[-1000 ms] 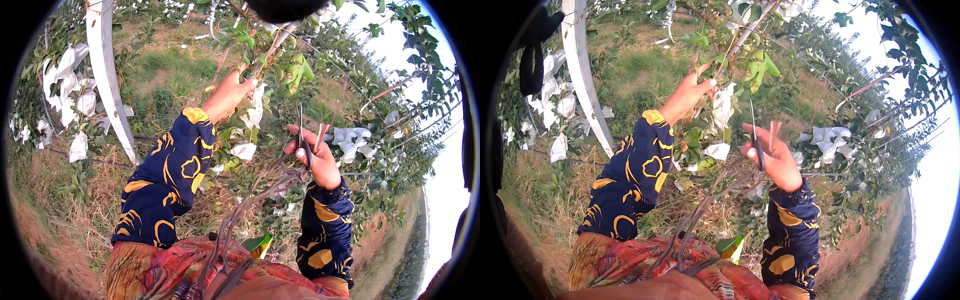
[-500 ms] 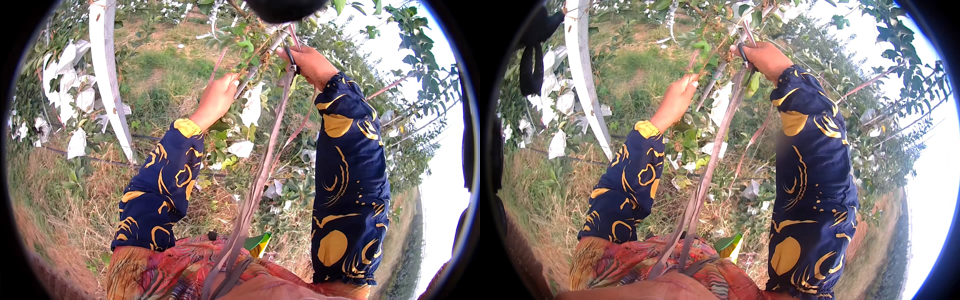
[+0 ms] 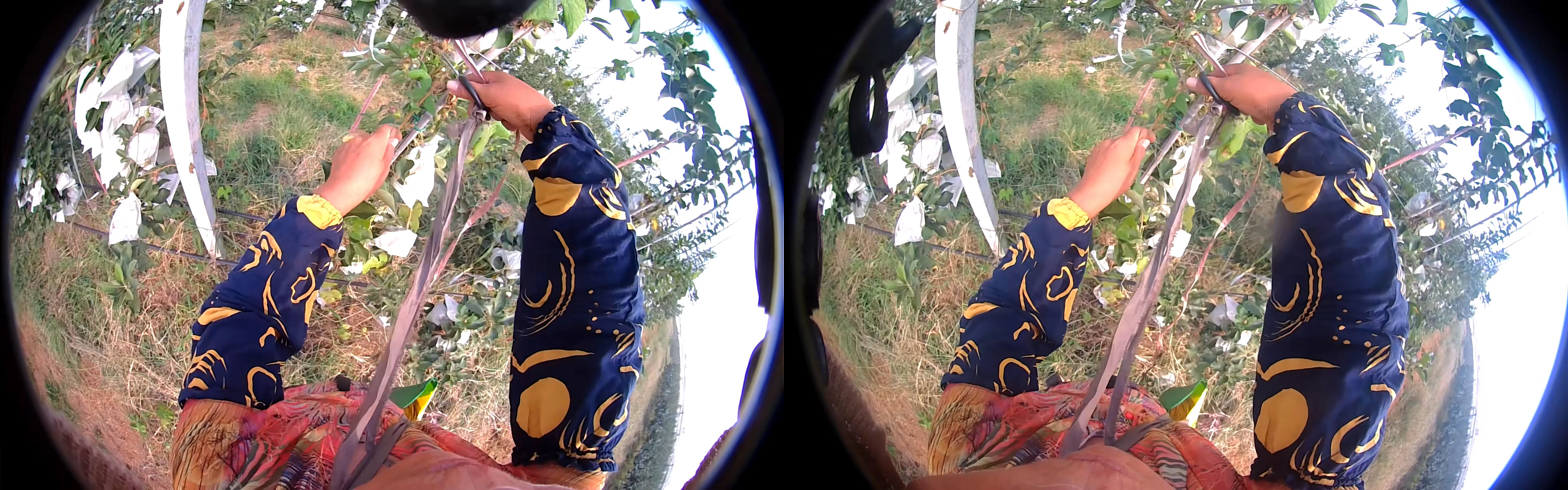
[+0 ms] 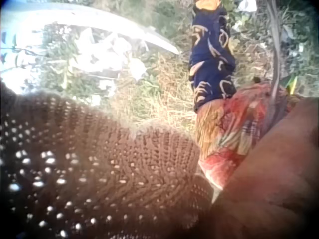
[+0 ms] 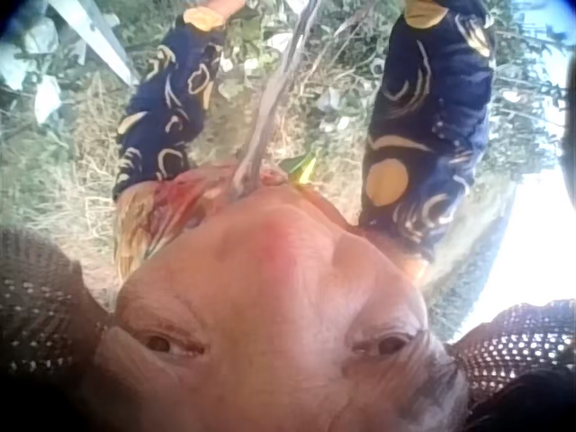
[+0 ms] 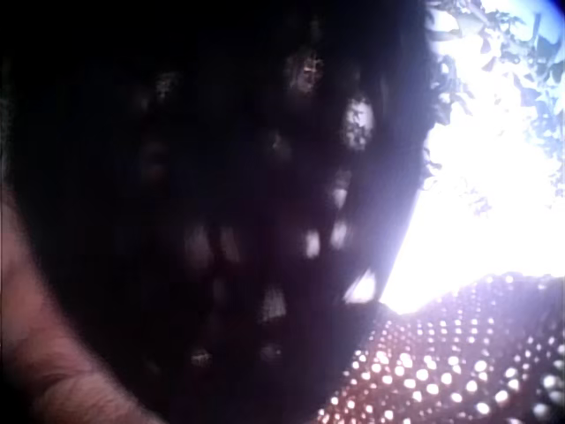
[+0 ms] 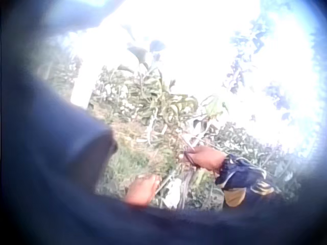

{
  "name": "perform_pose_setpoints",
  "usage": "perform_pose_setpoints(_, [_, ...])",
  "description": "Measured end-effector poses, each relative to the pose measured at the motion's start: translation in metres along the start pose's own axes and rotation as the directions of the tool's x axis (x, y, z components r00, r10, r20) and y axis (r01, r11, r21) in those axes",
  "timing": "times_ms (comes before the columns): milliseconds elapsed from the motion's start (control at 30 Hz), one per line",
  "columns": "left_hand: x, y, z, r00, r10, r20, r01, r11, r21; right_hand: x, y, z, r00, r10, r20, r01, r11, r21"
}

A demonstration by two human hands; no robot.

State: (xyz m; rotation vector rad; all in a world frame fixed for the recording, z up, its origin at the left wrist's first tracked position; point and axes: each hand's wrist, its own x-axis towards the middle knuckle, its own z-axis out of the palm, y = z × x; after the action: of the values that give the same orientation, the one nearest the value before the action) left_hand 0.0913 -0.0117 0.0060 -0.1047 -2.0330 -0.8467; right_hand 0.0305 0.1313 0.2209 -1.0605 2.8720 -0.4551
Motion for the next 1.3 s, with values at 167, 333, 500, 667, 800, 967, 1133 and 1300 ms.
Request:
perform_pose_setpoints(167, [0.0, 0.007, 0.005, 1.0, 0.016, 0.018, -0.018, 0.993, 0.118, 0.023, -0.003, 0.006, 0.998, -0.059, 0.003, 0.059, 0.995, -0.075])
perform_pose_setpoints(333, [-0.006, -0.002, 0.003, 0.999, 0.02, 0.04, -0.024, 0.995, 0.1, 0.024, -0.001, 0.012, 0.988, -0.148, -0.052, 0.142, 0.985, -0.098])
perform_pose_setpoints(500, [-0.012, -0.011, -0.002, 0.938, -0.292, 0.188, 0.347, 0.806, -0.48, -0.009, 0.015, 0.007, 0.974, 0.114, 0.196, -0.172, 0.933, 0.315])
perform_pose_setpoints(667, [-0.012, -0.014, -0.003, 0.904, -0.302, 0.304, 0.427, 0.572, -0.7, 0.003, 0.044, 0.014, 0.936, 0.228, 0.267, -0.299, 0.917, 0.263])
perform_pose_setpoints(800, [-0.015, -0.01, 0.0, 0.909, -0.285, 0.304, 0.416, 0.614, -0.67, 0.018, 0.033, 0.019, 0.939, 0.218, 0.264, -0.299, 0.898, 0.322])
perform_pose_setpoints(967, [-0.018, -0.006, 0.004, 0.891, -0.303, 0.34, 0.453, 0.664, -0.595, 0.023, 0.021, 0.03, 0.964, 0.163, 0.21, -0.225, 0.922, 0.315])
perform_pose_setpoints(1133, [-0.02, -0.007, 0.0, 0.916, -0.278, 0.288, 0.399, 0.696, -0.597, 0.037, 0.033, 0.035, 0.978, 0.112, 0.174, -0.167, 0.924, 0.344])
perform_pose_setpoints(1300, [-0.048, -0.009, -0.034, 0.914, -0.313, 0.257, 0.391, 0.519, -0.76, 0.028, 0.039, 0.059, 0.948, 0.055, 0.314, -0.179, 0.908, 0.379])
